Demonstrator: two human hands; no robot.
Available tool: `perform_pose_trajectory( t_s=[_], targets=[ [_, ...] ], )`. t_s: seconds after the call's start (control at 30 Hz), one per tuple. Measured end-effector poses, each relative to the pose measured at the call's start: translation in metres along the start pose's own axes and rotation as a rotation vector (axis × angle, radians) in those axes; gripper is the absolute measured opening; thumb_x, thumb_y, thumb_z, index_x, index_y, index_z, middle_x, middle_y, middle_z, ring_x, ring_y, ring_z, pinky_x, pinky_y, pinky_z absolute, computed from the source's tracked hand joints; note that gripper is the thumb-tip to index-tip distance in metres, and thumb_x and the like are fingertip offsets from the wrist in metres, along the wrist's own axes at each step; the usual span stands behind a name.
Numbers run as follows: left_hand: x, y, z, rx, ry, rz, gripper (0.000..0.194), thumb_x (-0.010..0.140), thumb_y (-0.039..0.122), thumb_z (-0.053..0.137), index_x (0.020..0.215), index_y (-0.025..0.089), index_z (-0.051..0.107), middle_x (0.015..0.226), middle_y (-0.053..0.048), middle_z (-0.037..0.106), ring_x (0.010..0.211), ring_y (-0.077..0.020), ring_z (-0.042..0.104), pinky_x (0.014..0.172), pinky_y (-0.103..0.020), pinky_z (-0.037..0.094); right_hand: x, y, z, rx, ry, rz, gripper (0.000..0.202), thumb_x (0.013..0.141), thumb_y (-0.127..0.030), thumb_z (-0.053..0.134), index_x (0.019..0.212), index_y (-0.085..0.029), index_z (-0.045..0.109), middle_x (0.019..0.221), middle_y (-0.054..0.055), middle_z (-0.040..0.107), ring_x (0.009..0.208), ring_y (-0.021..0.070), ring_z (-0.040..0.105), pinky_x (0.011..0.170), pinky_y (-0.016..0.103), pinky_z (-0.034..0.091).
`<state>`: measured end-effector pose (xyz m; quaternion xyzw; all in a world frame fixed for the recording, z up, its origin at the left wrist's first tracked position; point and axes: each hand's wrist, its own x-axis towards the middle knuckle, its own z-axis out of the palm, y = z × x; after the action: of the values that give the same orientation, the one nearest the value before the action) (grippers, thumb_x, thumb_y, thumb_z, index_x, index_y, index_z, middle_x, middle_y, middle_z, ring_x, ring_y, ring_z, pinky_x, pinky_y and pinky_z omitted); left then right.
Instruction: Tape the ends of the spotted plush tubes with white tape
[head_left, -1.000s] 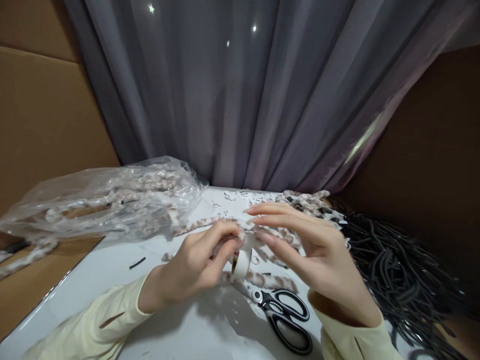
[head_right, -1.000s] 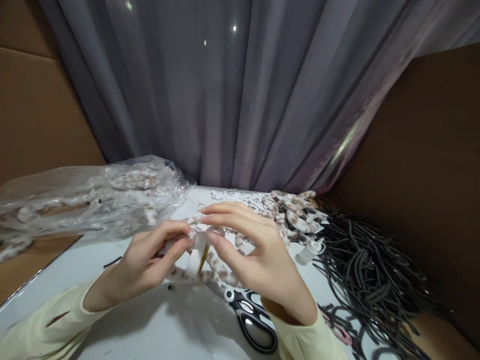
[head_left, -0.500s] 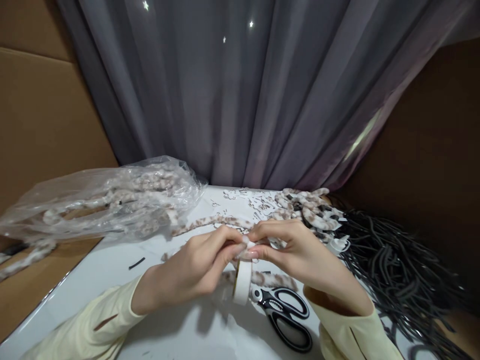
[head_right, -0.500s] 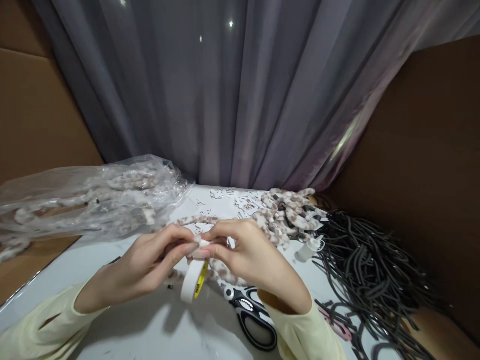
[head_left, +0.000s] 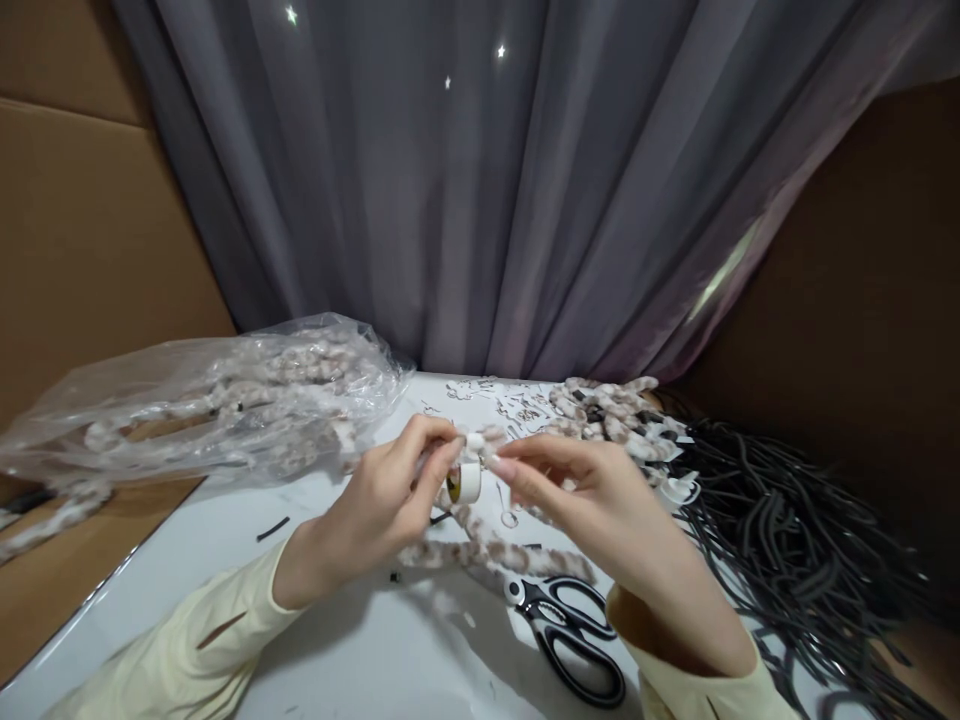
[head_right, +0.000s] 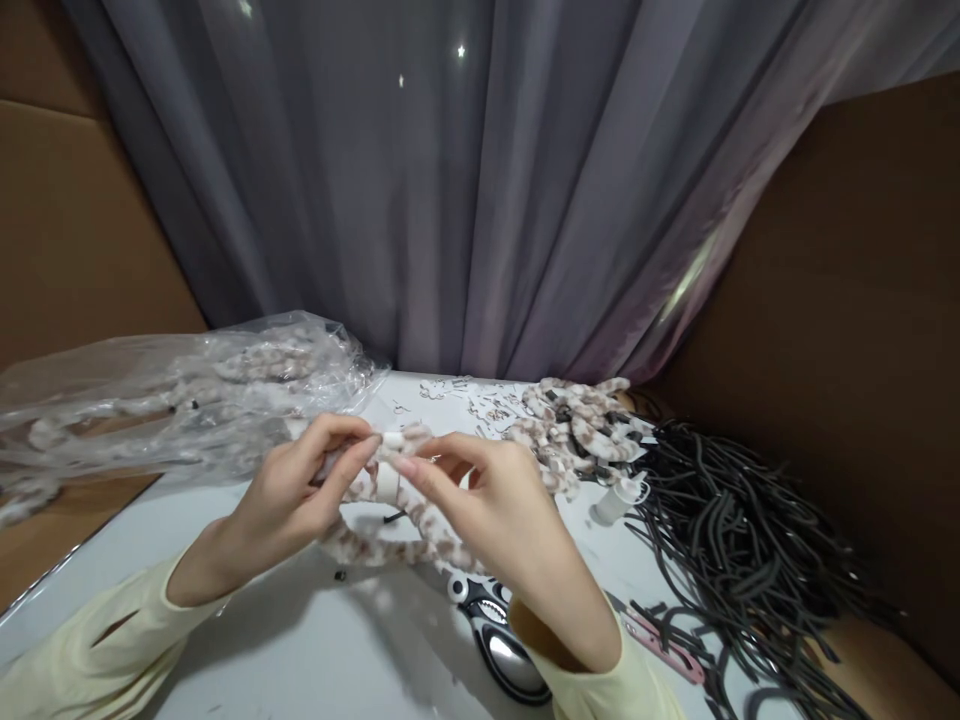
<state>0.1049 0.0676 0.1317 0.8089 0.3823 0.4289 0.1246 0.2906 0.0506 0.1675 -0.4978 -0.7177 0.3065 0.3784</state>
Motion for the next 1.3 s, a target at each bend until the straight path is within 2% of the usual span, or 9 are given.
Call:
perform_pose_trajectory(
  t_s=[0.17,0.3,0.43,0.67,0.77,0.87,1.0,1.1,1.3],
  targets=[
    [-0.002,-0.006,0.004,0.049,0.106,0.092,0.010,0.090,0.014,0.044,0.098,0.018,0.045,0.072,0.004,0.057,0.051,-0.0050,0.052,0.049,-0.015,0.041,0.012,0.006,0.016,0.297,-0.163,0.067,0.027,0.076,-0.039,0.065,0.065,-0.014,0.065,0.056,-0.002,0.058,0.052,0.0084,0.051,0.049,0.019,0.037],
    [0.001,-0.013,0.006,0.225,0.205,0.296,0.016,0.087,0.007,0.048,0.100,0.016,0.046,0.080,-0.001,0.060,0.067,-0.0086,0.059,0.061,-0.017,0.047,0.021,0.016,0.020,0.552,-0.186,0.216,0.028,0.066,-0.038,0.074,0.061,-0.013,0.061,0.043,-0.006,0.046,0.039,0.0039,0.038,0.039,0.018,0.027],
    [0.006,-0.018,0.008,0.399,0.279,0.481,0.020,0.084,0.003,0.051,0.101,0.013,0.047,0.081,-0.004,0.060,0.072,-0.0116,0.060,0.068,-0.021,0.048,0.019,0.021,0.015,0.642,-0.186,0.262,0.029,0.062,-0.038,0.076,0.063,-0.013,0.061,0.045,-0.005,0.052,0.035,0.0037,0.040,0.035,0.018,0.025],
    [0.002,-0.012,0.010,0.111,0.226,0.181,0.012,0.087,0.010,0.048,0.097,0.016,0.047,0.067,0.005,0.053,0.046,-0.0025,0.046,0.049,-0.013,0.042,0.021,0.019,0.023,0.529,-0.192,0.206,0.032,0.067,-0.042,0.072,0.062,-0.013,0.060,0.049,-0.002,0.054,0.046,0.0126,0.061,0.037,0.018,0.030],
    [0.001,-0.010,0.009,0.055,0.202,0.147,0.011,0.088,0.011,0.047,0.096,0.016,0.047,0.067,0.006,0.052,0.043,-0.0011,0.042,0.045,-0.011,0.038,0.019,0.018,0.021,0.394,-0.229,0.196,0.032,0.070,-0.045,0.068,0.071,-0.013,0.064,0.058,0.002,0.062,0.057,0.0161,0.066,0.039,0.018,0.034],
    [0.000,-0.011,0.009,0.050,0.184,0.164,0.012,0.088,0.011,0.047,0.098,0.017,0.046,0.069,0.005,0.054,0.047,-0.0023,0.046,0.046,-0.012,0.038,0.011,0.014,0.014,0.081,-0.040,0.064,0.029,0.070,-0.043,0.070,0.067,-0.014,0.065,0.056,0.002,0.063,0.052,0.0137,0.060,0.044,0.021,0.039],
    [-0.001,-0.013,0.010,0.091,0.152,0.271,0.015,0.088,0.010,0.047,0.102,0.017,0.046,0.080,0.000,0.058,0.054,-0.0046,0.050,0.050,-0.015,0.040,0.004,0.009,0.009,-0.204,0.386,-0.397,0.011,0.075,-0.026,0.069,0.073,-0.015,0.066,0.073,0.005,0.068,0.071,0.0170,0.060,0.067,0.029,0.047],
    [-0.001,-0.012,0.011,0.098,0.117,0.361,0.017,0.089,0.008,0.045,0.104,0.015,0.045,0.083,-0.001,0.059,0.057,-0.0056,0.052,0.054,-0.016,0.041,0.008,0.012,0.010,-0.190,0.269,-0.622,0.011,0.077,-0.015,0.066,0.088,-0.016,0.066,0.089,0.006,0.070,0.085,0.0189,0.058,0.076,0.033,0.047],
    [-0.002,-0.006,0.006,0.063,0.037,0.345,0.015,0.089,0.007,0.042,0.101,0.016,0.044,0.080,-0.001,0.055,0.063,-0.0068,0.052,0.055,-0.017,0.040,0.011,0.018,0.014,-0.240,0.122,-0.659,0.010,0.081,-0.009,0.060,0.087,-0.016,0.062,0.082,0.003,0.068,0.084,0.0179,0.058,0.080,0.036,0.042]
  ],
)
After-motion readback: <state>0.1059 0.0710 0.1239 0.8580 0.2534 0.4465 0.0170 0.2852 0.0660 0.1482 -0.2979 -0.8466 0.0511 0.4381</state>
